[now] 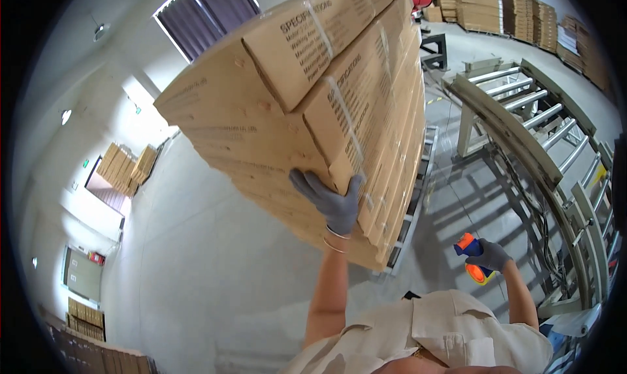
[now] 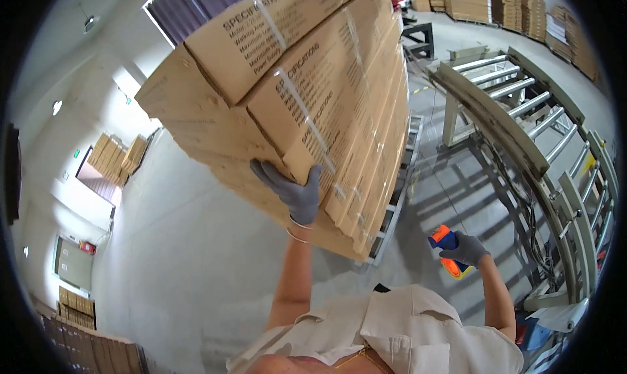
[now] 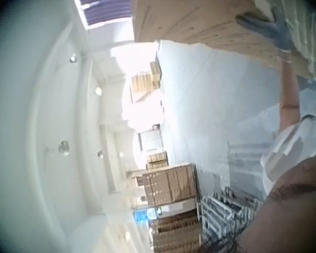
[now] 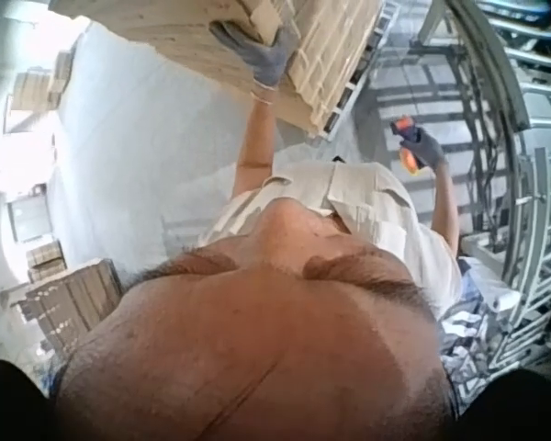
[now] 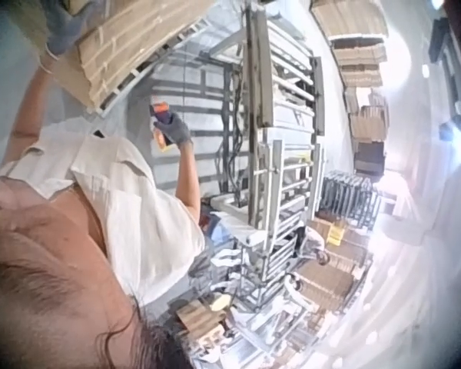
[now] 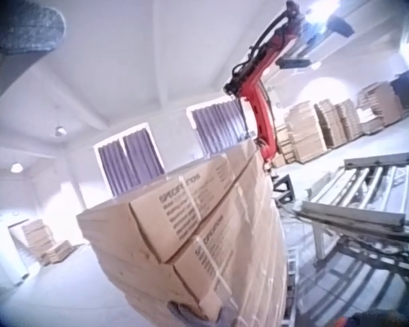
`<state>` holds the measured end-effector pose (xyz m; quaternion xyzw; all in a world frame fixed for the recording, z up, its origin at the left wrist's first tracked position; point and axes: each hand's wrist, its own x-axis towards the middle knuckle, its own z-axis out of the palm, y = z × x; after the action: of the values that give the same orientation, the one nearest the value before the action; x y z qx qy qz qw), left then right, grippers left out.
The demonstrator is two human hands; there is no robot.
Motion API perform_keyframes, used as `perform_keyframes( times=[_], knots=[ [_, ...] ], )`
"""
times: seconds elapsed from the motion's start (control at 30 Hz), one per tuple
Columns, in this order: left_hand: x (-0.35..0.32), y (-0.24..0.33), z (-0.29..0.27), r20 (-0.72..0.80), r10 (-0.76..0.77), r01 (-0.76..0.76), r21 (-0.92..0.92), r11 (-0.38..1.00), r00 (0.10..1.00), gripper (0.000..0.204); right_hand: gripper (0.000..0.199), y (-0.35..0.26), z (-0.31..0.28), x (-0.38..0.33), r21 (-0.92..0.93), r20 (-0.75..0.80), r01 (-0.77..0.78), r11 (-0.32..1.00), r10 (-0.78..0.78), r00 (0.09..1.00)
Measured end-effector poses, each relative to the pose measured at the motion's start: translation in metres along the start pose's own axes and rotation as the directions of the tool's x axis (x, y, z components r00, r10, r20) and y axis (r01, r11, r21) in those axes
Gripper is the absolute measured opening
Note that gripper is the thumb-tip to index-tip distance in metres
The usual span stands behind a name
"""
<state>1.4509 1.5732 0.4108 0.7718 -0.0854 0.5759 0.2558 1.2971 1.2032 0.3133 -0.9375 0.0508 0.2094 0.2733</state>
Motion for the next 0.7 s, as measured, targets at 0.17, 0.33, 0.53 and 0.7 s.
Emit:
perform_keyframes(
  times=[0.17, 0.33, 0.53, 0.7],
  knots=[
    [0.004, -0.019, -0.022, 0.181, 0.071, -0.05, -0.12, 0.992, 0.981, 0.098, 0.065, -0.014, -0.012, -0.009, -0.093, 0.005, 0.068, 0.993, -0.068, 0.998],
    [-0.023, -0.043, -0.058, 0.201, -0.343, 0.397, -0.466, 0.791, 0.918, 0.07, 0.075, -0.108, -0.038, -0.015, -0.191, -0.015, 0.4, 0.896, -0.41, 0.912],
    [-0.059, 0.011, -0.114, 0.786, -0.357, 0.859, -0.496, 0.124, 0.505, 0.04, 0.076, -0.187, -0.051, -0.046, -0.268, -0.094, 0.694, 0.669, -0.735, 0.672],
    [-0.06, 0.027, -0.124, 0.976, 0.014, 0.894, -0.194, -0.404, 0.218, 0.04, 0.075, -0.209, -0.045, -0.051, -0.303, -0.109, 0.793, 0.529, -0.846, 0.522]
  ],
)
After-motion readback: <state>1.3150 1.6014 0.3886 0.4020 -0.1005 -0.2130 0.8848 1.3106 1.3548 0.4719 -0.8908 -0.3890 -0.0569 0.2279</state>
